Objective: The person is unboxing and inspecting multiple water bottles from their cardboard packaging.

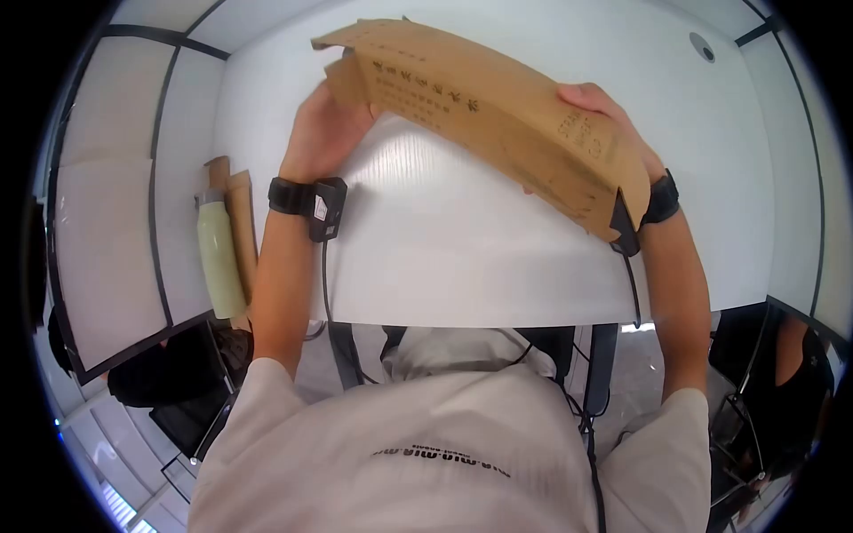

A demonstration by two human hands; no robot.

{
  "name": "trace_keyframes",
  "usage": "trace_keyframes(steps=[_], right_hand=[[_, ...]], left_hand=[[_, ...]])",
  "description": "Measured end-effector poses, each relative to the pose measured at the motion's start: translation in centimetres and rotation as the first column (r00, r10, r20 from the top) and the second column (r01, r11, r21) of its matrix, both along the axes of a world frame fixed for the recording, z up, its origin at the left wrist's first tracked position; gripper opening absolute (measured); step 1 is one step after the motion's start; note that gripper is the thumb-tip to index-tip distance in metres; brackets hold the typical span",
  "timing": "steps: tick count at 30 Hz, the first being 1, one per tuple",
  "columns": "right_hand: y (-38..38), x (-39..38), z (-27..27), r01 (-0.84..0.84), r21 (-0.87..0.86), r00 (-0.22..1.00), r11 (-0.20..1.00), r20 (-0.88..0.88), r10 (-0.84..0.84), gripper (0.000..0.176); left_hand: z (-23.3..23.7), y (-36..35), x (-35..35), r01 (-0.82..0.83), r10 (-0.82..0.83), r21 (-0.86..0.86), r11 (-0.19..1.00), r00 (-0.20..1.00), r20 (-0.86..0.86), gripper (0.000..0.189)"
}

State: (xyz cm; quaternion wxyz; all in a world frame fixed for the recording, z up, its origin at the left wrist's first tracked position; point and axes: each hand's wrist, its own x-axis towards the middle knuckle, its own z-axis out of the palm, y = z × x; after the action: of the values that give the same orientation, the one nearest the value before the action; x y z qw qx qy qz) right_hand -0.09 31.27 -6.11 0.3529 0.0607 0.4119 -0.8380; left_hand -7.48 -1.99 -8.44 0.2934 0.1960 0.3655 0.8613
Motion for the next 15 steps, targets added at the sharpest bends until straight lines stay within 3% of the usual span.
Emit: trace_keyframes(steps=[1,2,4,7,9,10,13,15], right_hand=[[0.0,-0.2,-0.7,-0.02,-0.052,1.0,0.998,-0.015,0.02,0.06],[0.1,-0.1,-0.6,-0.012,-0.068,1.0,0.998,-0.008,0.012,0.061],[0.1,0.5,-0.7,-0.013,-0.085,1.0,0.996,0.009,0.013,0.061],[1.1,0.4,-1.4,-0.052,0.027,0.998,0.998,-0.015,0.053,0.062],[2.0,0.8,-1.4,-0.137,0.034,0.99,0.99,-0.032,0.138,0.066],[2.3,0.5,-1.6,-0.169,0.055,0.978,0.984,-0.113,0.174,0.074],[2.9,-0.6,-0.2,-0.303,0.195,0.907,0.933,-0.243,0.345,0.088],[2.5,-1.3,-0.5,-0.241,0.286,0.883,0.927,-0.333,0.332,0.088]], left_hand=[[0.1,0.2,0.4,-0.086,0.071,-0.144,0.986,0.992,-0.107,0.049],[0.3,0.6,0.3,-0.086,0.07,-0.142,0.986,0.991,-0.114,0.049],[0.4,0.7,0.6,-0.212,0.184,-0.358,0.909,0.977,-0.112,0.051],[-0.2,0.4,0.1,-0.201,0.171,-0.272,0.941,0.977,-0.131,0.05],[2.2,1.8,1.4,-0.37,0.367,-0.192,0.909,0.929,-0.051,0.048],[1.6,0.6,0.3,-0.371,0.39,-0.189,0.909,0.918,0.073,0.047],[1.5,-0.7,-0.9,-0.602,0.609,-0.103,0.792,0.791,0.053,0.05],[0.7,-2.5,-2.1,-0.679,0.682,-0.075,0.73,0.731,0.016,0.054]])
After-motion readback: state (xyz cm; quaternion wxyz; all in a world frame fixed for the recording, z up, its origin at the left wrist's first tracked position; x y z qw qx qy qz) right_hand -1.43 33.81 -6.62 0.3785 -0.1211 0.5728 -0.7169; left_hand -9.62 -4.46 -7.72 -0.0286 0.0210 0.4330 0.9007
